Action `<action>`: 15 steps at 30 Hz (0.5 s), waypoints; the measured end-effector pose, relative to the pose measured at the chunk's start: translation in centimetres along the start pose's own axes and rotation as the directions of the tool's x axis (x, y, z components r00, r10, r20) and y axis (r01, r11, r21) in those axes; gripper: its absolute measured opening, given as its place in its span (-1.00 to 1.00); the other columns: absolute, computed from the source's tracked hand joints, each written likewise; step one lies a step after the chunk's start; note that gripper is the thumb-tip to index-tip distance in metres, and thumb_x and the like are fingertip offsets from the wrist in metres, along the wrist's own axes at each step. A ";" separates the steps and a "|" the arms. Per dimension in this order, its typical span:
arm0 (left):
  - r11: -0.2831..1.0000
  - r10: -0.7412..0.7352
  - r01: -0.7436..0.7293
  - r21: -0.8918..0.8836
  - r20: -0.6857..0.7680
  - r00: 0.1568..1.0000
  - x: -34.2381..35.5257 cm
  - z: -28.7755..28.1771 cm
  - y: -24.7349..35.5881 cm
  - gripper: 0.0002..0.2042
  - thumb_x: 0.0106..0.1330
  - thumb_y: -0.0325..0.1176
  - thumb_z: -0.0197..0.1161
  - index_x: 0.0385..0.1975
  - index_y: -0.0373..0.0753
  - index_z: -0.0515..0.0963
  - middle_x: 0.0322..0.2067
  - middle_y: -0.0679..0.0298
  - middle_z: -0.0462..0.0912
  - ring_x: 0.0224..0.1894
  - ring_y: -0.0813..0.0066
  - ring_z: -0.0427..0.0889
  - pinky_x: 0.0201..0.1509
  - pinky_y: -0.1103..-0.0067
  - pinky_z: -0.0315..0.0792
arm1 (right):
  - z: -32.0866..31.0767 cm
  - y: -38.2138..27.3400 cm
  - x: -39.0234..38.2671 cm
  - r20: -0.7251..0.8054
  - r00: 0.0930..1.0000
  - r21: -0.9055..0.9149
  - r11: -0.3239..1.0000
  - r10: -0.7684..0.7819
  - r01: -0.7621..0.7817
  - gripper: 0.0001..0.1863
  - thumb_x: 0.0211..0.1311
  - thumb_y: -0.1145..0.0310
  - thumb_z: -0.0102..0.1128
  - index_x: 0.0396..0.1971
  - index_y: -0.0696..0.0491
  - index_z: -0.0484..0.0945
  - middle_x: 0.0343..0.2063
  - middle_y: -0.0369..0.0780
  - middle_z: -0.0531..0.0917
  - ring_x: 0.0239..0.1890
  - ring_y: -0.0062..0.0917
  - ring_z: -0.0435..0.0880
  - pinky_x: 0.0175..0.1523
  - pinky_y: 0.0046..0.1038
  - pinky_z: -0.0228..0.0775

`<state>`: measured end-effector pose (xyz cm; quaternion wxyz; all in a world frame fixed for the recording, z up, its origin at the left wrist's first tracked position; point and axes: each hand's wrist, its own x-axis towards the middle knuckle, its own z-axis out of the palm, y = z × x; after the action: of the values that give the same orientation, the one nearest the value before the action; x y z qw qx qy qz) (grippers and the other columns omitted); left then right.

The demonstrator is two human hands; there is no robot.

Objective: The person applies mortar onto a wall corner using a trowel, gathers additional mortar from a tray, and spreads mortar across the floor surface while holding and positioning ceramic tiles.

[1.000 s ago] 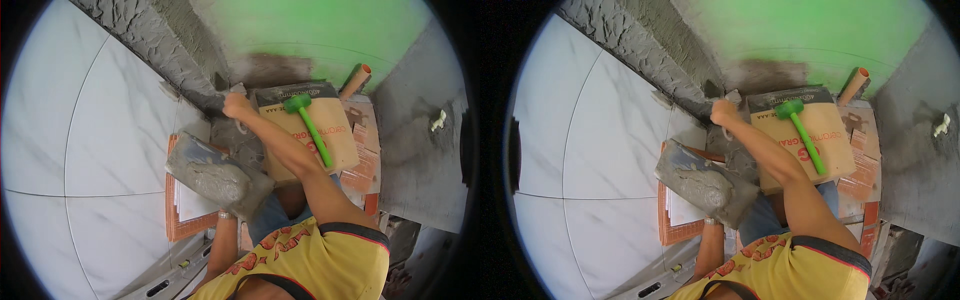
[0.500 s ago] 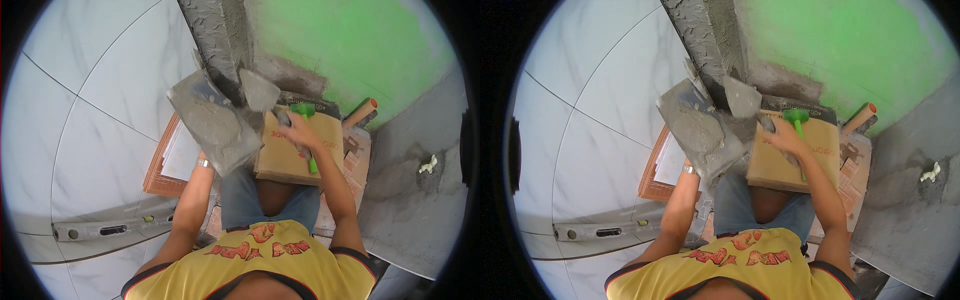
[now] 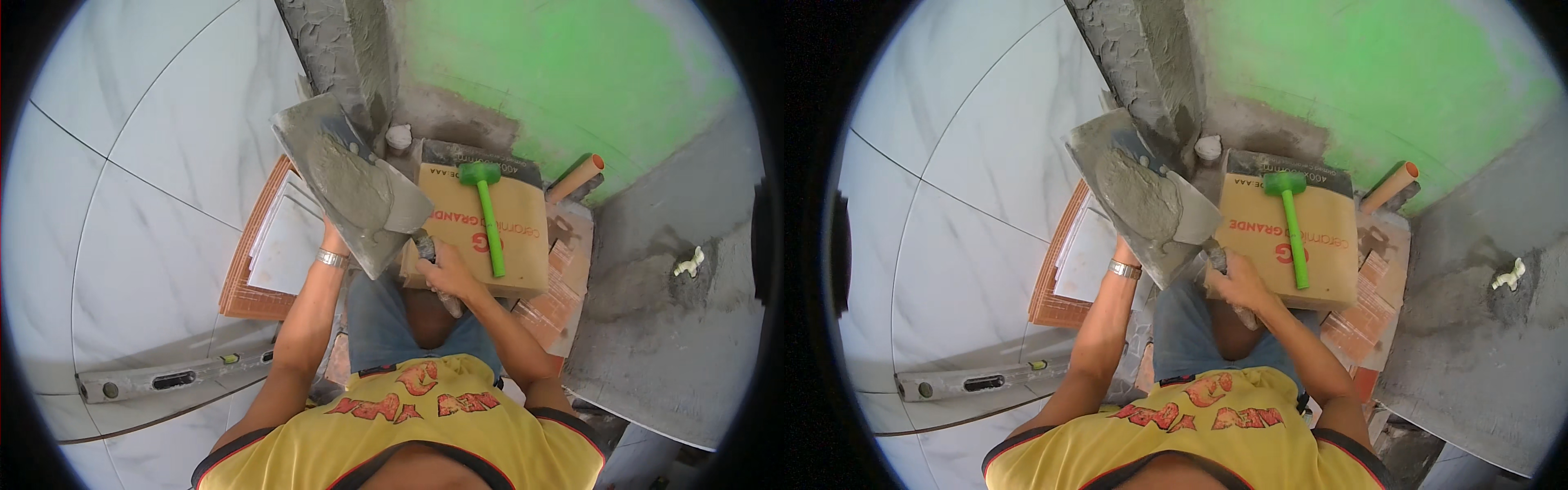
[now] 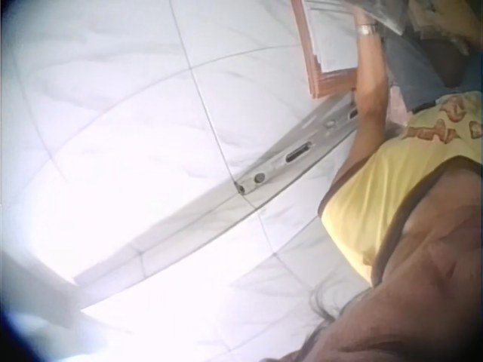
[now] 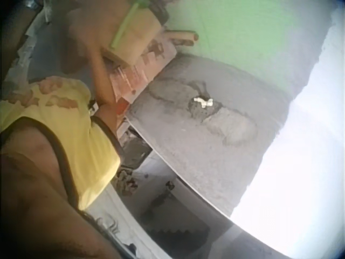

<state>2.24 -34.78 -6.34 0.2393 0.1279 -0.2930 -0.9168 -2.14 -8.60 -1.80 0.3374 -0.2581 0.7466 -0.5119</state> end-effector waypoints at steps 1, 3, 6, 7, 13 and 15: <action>1.000 0.002 -0.002 0.016 -0.007 1.000 0.3 0.1 -0.2 -0.52 0.53 -0.07 -0.07 0.34 -0.16 0.27 0.29 0.14 0.39 0.32 0.22 0.36 0.38 0.34 0.31 | 0.4 0.6 0.5 0.000 1.000 0.004 1.000 0.006 -0.006 -0.63 0.16 0.30 0.16 -0.11 0.24 0.46 -0.66 -0.17 0.55 -0.72 -0.49 0.55 -0.58 -0.40 0.40; 0.999 0.005 -0.006 0.048 0.009 1.000 0.8 -0.2 -0.7 -0.53 0.53 -0.07 -0.07 0.34 -0.16 0.27 0.28 0.14 0.40 0.31 0.23 0.37 0.37 0.36 0.33 | 1.1 1.3 1.6 -0.054 0.990 -0.125 0.984 -0.133 0.125 -0.69 0.17 0.33 0.15 -0.18 0.25 0.46 -0.67 -0.18 0.54 -0.72 -0.51 0.54 -0.59 -0.42 0.39; 0.986 0.041 -0.071 0.148 0.198 0.979 1.9 -1.6 -2.0 -0.54 0.53 -0.10 -0.05 0.32 -0.17 0.30 0.24 0.15 0.44 0.26 0.26 0.42 0.34 0.36 0.36 | 0.8 -0.3 2.6 0.205 0.979 0.255 0.964 0.017 -0.070 -0.79 0.13 0.38 0.16 -0.33 0.22 0.46 -0.66 -0.19 0.54 -0.70 -0.52 0.54 -0.56 -0.43 0.40; 0.987 0.036 -0.067 0.149 0.200 0.979 2.5 -2.4 -2.1 -0.54 0.53 -0.10 -0.05 0.32 -0.17 0.30 0.24 0.15 0.44 0.26 0.26 0.42 0.34 0.36 0.36 | 0.5 -0.9 3.0 0.200 0.980 0.257 0.964 0.019 -0.071 -0.79 0.13 0.38 0.16 -0.33 0.22 0.46 -0.66 -0.19 0.54 -0.70 -0.52 0.54 -0.56 -0.43 0.40; 0.936 -0.273 0.315 -0.157 0.240 0.932 5.3 -9.1 -1.9 -0.49 0.51 0.00 -0.07 0.35 -0.10 0.30 0.29 0.22 0.41 0.28 0.21 0.40 0.33 0.30 0.35 | -2.9 -3.8 8.5 0.251 0.967 0.503 0.859 -0.033 -0.101 -0.86 0.05 0.49 0.11 -0.37 0.13 0.39 -0.67 -0.24 0.47 -0.72 -0.56 0.47 -0.63 -0.46 0.39; 0.914 -0.328 0.344 -0.214 0.105 0.939 5.0 -10.6 -2.2 -0.52 0.51 0.00 -0.07 0.33 -0.07 0.35 0.29 0.23 0.42 0.30 0.20 0.37 0.35 0.28 0.31 | -4.1 -3.2 12.5 0.177 0.984 0.497 0.864 -0.004 -0.086 -0.87 0.09 0.47 0.10 -0.37 0.14 0.39 -0.64 -0.25 0.48 -0.71 -0.56 0.48 -0.64 -0.45 0.39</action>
<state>1.15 -40.86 -16.54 0.0814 0.1172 -0.1668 -0.9756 -13.16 -16.44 -0.74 0.4668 -0.1888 0.5610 -0.6571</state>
